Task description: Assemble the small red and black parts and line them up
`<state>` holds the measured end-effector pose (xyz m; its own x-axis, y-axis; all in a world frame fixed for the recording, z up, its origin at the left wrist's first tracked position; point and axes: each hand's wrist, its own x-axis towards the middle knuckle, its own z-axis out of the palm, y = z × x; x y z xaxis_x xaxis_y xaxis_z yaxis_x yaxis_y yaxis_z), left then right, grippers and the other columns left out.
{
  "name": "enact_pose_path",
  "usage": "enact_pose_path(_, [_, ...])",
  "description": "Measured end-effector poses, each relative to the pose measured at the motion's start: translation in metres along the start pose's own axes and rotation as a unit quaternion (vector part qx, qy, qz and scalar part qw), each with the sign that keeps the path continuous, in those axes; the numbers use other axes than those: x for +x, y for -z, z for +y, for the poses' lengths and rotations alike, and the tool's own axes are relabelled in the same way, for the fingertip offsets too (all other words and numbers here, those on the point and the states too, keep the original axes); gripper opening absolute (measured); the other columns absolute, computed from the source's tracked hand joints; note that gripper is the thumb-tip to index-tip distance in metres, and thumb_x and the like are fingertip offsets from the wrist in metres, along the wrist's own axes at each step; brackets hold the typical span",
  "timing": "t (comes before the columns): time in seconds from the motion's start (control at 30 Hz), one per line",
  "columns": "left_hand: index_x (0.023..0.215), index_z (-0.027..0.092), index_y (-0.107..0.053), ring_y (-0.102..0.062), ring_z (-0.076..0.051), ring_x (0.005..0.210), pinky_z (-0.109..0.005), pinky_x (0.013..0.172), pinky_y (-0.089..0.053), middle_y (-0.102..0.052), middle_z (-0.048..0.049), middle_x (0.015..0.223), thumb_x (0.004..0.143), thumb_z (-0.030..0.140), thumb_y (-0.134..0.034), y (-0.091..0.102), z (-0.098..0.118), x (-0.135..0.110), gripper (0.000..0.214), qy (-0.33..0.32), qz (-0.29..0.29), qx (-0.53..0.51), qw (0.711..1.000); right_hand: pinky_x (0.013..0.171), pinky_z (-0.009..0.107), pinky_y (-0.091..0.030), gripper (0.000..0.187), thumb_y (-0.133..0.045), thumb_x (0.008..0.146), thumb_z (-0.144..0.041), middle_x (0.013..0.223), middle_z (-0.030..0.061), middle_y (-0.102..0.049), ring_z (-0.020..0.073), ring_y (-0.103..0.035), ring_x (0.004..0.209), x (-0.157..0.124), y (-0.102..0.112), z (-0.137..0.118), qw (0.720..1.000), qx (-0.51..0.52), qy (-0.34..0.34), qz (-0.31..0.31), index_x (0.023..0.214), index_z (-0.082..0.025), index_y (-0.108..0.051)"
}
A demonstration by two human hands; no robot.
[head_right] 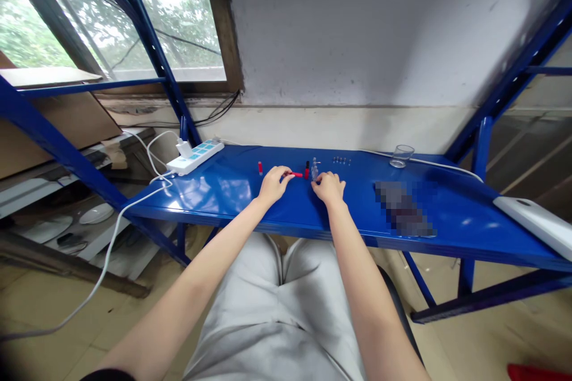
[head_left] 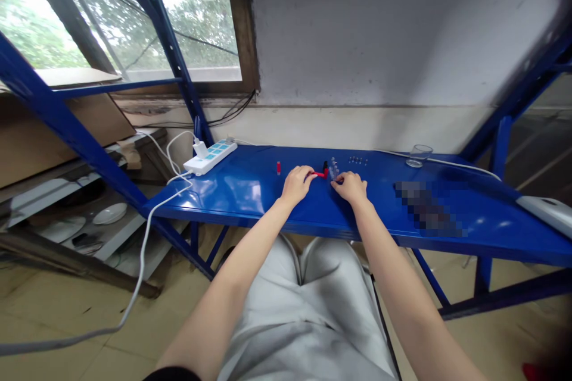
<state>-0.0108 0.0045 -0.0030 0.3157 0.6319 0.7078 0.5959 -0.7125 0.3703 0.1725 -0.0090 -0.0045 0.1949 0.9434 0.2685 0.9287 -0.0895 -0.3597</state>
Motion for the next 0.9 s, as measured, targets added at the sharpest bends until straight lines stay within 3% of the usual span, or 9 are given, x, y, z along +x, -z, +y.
enact_pose_path(0.33, [0.09, 0.018, -0.058, -0.055, -0.016, 0.083, -0.029, 0.078, -0.045, -0.062, -0.0047, 0.085, 0.088, 0.037, -0.045, 0.001, 0.001, -0.001, 0.023, 0.009, 0.003, 0.004, 1.0, 0.082, 0.044, -0.034, 0.022, -0.052, 0.076, -0.037, 0.098, 0.0074, -0.06, 0.0249, -0.049, 0.099, 0.002, 0.0, 0.001, 1.0, 0.002, -0.011, -0.005, 0.083, -0.02, -0.064])
enact_pose_path(0.5, [0.09, 0.018, -0.056, -0.054, -0.016, 0.083, -0.028, 0.077, -0.045, -0.061, -0.0046, 0.085, 0.088, 0.036, -0.043, 0.0, 0.0, -0.002, 0.022, 0.002, 0.014, 0.002, 1.0, 0.079, 0.037, -0.035, 0.017, -0.051, 0.077, -0.033, 0.091, 0.0052, -0.063, 0.0215, -0.053, 0.091, 0.001, 0.002, -0.001, 1.0, -0.003, -0.01, -0.009, 0.08, -0.021, -0.063])
enact_pose_path(0.67, [0.09, 0.019, -0.056, -0.054, -0.016, 0.083, -0.029, 0.078, -0.045, -0.061, -0.0046, 0.085, 0.089, 0.035, -0.043, 0.001, 0.001, -0.002, 0.021, 0.008, 0.01, 0.007, 1.0, 0.064, 0.027, -0.034, 0.011, -0.052, 0.076, -0.029, 0.079, 0.0045, -0.064, 0.0172, -0.057, 0.073, -0.002, 0.004, -0.007, 0.997, -0.036, 0.073, -0.006, 0.077, -0.02, -0.059])
enact_pose_path(0.9, [0.091, 0.019, -0.056, -0.055, -0.016, 0.084, -0.028, 0.077, -0.045, -0.062, -0.005, 0.085, 0.088, 0.034, -0.044, 0.002, 0.002, -0.002, 0.02, 0.015, 0.02, 0.006, 1.0, 0.056, 0.024, -0.03, 0.009, -0.051, 0.076, -0.028, 0.075, 0.0033, -0.063, 0.0155, -0.056, 0.066, -0.005, 0.0, -0.012, 0.989, -0.029, 0.145, 0.007, 0.073, -0.021, -0.056])
